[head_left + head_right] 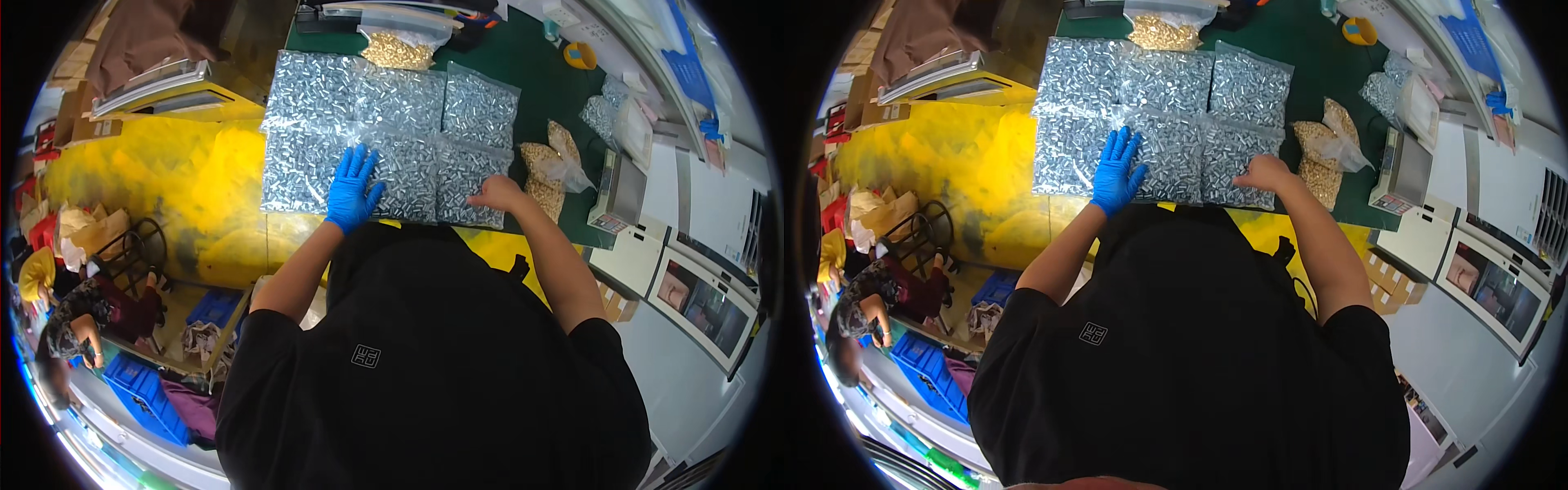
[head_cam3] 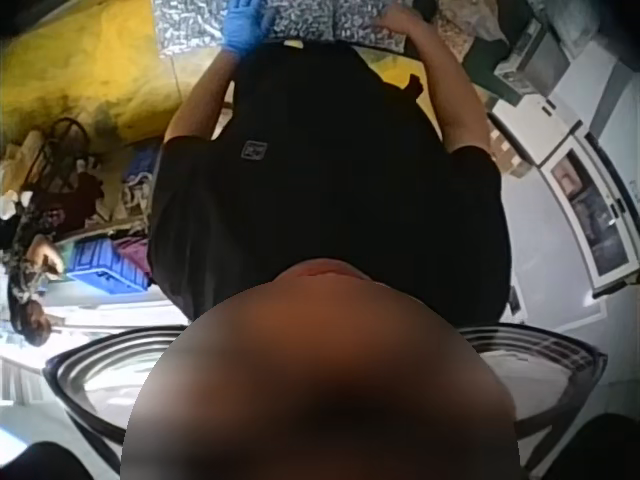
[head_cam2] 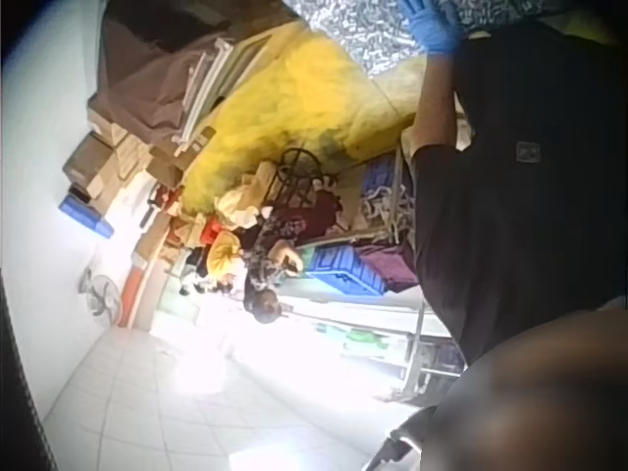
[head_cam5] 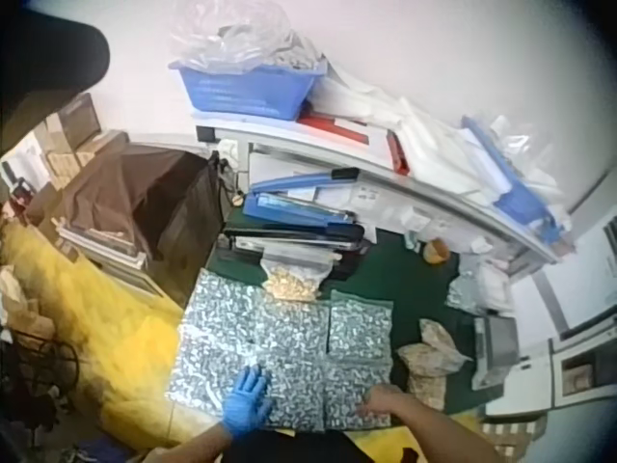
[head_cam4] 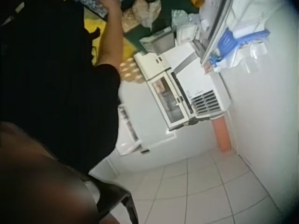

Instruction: Applying labels to plastic bags and sealing them using a benchtop heat sealing machine.

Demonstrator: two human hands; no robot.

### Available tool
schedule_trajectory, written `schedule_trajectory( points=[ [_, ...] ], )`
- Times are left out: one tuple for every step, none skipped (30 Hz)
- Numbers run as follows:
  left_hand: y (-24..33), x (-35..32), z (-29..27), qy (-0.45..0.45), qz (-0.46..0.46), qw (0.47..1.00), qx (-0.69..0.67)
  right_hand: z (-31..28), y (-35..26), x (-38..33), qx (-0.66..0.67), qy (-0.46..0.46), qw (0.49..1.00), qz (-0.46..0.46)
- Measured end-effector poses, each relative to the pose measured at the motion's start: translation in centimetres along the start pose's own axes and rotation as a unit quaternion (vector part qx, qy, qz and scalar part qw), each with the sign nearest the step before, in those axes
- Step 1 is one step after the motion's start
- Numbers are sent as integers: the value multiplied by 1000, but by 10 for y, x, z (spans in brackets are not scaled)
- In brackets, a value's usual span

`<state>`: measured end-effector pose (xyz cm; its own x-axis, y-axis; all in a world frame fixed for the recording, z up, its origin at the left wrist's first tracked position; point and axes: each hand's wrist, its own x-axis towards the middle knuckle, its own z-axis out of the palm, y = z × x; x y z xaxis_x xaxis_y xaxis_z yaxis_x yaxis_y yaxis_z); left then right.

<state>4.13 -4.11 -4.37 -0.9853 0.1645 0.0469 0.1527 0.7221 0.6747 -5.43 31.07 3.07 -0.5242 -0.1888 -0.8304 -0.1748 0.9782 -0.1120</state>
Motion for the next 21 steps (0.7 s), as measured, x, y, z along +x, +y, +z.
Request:
schedule_trajectory(
  points=[
    [0,1,0,-6,1,1000,-1,-1,0,0,5,-4,1000,3],
    [1,1,-1,-9,-5,1000,-4,-2,0,-1,0,0,1000,4],
    [1,1,-1,-11,-10,1000,-7,-2,0,-1,-5,4,1000,4],
    [1,3,-1,-5,-8,1000,-12,-4,-1,-1,-2,-1,1000,5],
    [2,3,-2,-11,-10,1000,-13,-6,-1,0,-4,-6,1000,10],
    [3,3,-3,-13,-12,1000,-18,-6,-2,-1,-6,-11,1000,14],
    [2,4,-2,-12,-15,1000,-22,-7,-1,0,-5,-14,1000,13],
    [2,4,-1,-7,-15,1000,-23,-7,-1,1,-6,-15,1000,11],
    [0,4,-1,-9,-18,1000,-22,-7,-1,2,-7,-16,1000,10],
    [1,4,-1,-9,-15,1000,-22,-8,-1,2,-7,-20,1000,9],
    [1,4,-1,-8,-12,1000,-22,-10,0,3,2,-31,1000,5],
    [1,4,-2,-10,-17,1000,-22,-11,0,3,10,-42,999,0],
    [0,4,-2,-7,-14,999,-28,-12,0,4,9,-46,999,-1],
    [0,4,-2,-4,-12,999,-33,-12,1,5,12,-48,999,2],
    [0,3,-1,-5,-17,999,-33,-13,1,6,14,-50,999,5],
    [1,4,-1,-7,-20,999,-34,-15,0,7,13,-55,998,3],
    [1,4,-1,-9,-23,999,-35,-18,-2,8,-2,-70,998,8],
    [0,5,-1,-11,-24,999,-36,-21,-3,9,-17,-84,996,14],
    [2,6,-3,-11,-30,999,-36,-23,-3,11,-20,-90,996,11],
    [3,6,-5,-15,-35,998,-45,-25,-4,12,-12,-101,995,10],
    [4,7,-6,-19,-41,998,-53,-26,-4,14,-4,-113,994,8]
  ],
)
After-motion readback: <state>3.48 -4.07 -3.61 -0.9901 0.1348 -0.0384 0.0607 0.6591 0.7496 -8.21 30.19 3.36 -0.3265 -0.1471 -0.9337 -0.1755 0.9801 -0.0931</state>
